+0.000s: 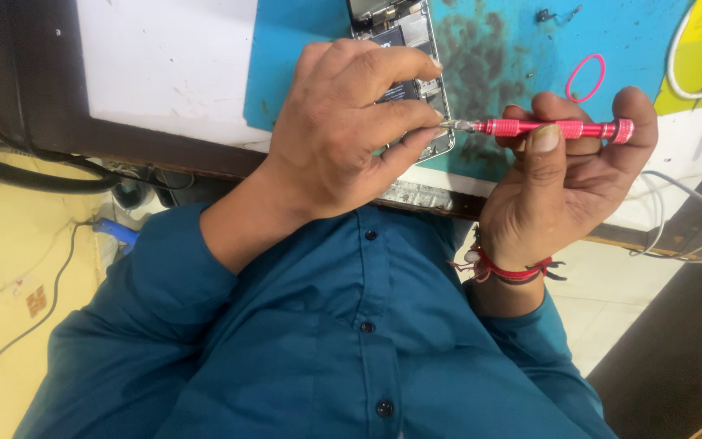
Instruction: The person uses a red screwdriver to remove screws from the back of a smartphone. They then open the device, disconnect the battery connector, and remove the battery. Finally, they reassemble the phone by reconnecting the battery and securing the back cover.
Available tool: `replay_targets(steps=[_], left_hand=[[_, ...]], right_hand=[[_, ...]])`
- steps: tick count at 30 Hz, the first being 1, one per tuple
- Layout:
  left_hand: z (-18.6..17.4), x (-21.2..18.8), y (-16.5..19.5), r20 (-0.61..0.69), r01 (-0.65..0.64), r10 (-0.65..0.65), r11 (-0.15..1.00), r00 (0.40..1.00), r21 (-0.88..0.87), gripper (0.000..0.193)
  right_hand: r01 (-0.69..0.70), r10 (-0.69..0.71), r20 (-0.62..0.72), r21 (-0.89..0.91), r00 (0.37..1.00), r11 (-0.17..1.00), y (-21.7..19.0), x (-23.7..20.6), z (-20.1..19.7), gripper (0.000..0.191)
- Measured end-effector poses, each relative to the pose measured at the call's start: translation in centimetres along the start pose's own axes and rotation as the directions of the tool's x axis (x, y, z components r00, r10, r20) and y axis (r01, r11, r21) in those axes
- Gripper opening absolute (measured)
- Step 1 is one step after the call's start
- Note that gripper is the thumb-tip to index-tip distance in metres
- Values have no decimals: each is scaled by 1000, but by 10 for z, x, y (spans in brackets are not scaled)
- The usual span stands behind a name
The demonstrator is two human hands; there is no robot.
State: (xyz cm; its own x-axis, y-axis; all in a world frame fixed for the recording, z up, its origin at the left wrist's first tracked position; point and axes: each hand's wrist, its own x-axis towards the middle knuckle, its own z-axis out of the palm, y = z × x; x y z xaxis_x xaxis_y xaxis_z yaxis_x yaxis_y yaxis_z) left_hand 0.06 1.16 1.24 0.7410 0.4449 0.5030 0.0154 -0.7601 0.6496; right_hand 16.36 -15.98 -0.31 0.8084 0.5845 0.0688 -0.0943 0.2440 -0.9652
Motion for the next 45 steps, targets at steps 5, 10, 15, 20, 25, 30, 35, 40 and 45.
replay_targets(steps=[5, 10, 15, 20, 25, 30, 35, 40, 45], left_hand=[[0, 0, 0, -6, -5, 5, 1000, 1000, -2, 20], [0, 0, 0, 3, 3, -3, 1000, 1000, 15, 21], [-1, -2, 1, -27, 16, -14, 998, 1000, 64, 35], [-1, -10, 3, 9, -61, 60, 969, 998, 238, 37], [3, -18, 6, 58, -80, 65, 944, 996, 320, 40], [8, -20, 5, 58, -53, 34, 928, 998, 368, 42], [9, -21, 5, 84, -38, 10, 937, 996, 348, 43], [9, -20, 6, 64, -48, 26, 926, 998, 375, 42], [11, -22, 5, 81, -38, 10, 932, 997, 362, 42]], right_hand=[[27, -25, 44, -55, 999, 998, -2, -1, 3, 64], [59, -52, 59, -118, 997, 991, -3, -3, 7, 75], [226, -198, 157, -182, 968, 957, 1, -3, 4, 74], [464, -373, 329, -265, 867, 845, 21, 7, -1, 70], [450, -341, 346, -310, 874, 838, 28, 2, -1, 68], [453, -334, 365, -314, 869, 835, 28, 3, 3, 68], [433, -314, 363, -315, 877, 844, 26, 3, 3, 68], [455, -321, 387, -332, 865, 826, 26, 5, 4, 66], [499, -342, 416, -362, 842, 787, 25, 7, 7, 65]])
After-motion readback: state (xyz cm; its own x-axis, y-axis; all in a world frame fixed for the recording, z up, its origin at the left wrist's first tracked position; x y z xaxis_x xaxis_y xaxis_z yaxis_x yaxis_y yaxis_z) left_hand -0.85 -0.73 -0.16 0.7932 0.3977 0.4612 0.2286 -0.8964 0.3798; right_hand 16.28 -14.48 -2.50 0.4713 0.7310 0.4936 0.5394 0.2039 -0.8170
